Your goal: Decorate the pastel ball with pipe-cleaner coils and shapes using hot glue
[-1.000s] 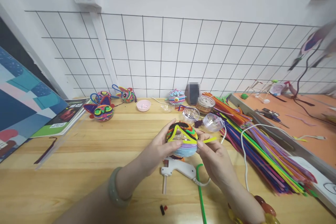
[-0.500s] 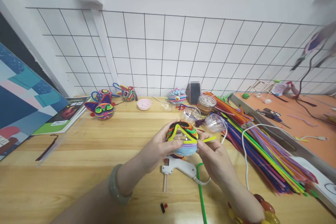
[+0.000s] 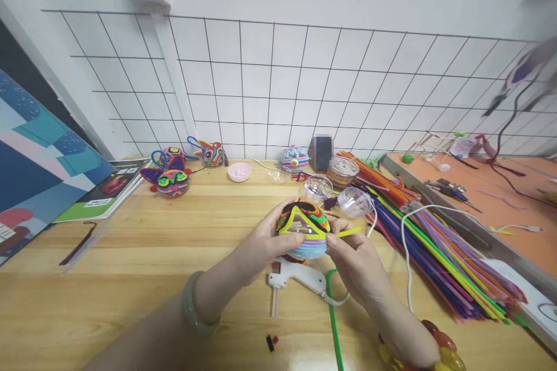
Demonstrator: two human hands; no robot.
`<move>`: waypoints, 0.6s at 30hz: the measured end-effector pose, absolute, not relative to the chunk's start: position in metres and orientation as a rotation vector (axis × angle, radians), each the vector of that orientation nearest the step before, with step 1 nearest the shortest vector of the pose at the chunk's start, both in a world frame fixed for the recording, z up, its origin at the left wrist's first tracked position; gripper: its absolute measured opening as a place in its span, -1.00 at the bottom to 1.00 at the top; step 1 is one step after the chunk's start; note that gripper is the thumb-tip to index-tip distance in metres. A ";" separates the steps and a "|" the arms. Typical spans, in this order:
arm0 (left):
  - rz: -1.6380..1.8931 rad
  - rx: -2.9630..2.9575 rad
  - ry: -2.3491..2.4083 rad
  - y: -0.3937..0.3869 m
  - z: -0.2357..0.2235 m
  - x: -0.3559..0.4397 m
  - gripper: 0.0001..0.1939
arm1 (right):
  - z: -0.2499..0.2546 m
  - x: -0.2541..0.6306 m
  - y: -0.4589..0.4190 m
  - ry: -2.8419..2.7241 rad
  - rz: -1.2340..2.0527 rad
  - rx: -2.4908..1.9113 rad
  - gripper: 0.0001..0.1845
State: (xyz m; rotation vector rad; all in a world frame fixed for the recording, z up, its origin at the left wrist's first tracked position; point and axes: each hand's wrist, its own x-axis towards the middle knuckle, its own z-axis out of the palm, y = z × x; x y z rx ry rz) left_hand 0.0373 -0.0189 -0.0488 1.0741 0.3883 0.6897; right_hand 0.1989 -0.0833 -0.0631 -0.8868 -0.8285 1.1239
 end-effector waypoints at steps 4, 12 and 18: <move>0.689 1.046 0.411 -0.019 -0.047 0.037 -0.20 | -0.064 0.200 -0.084 -0.818 1.138 -0.875 -0.70; 0.664 1.071 0.389 -0.018 -0.047 0.036 -0.23 | -0.068 0.202 -0.082 -0.811 1.122 -0.892 -0.66; 0.632 1.022 0.385 -0.019 -0.046 0.036 -0.13 | -0.070 0.204 -0.081 -0.858 1.171 -0.850 -0.52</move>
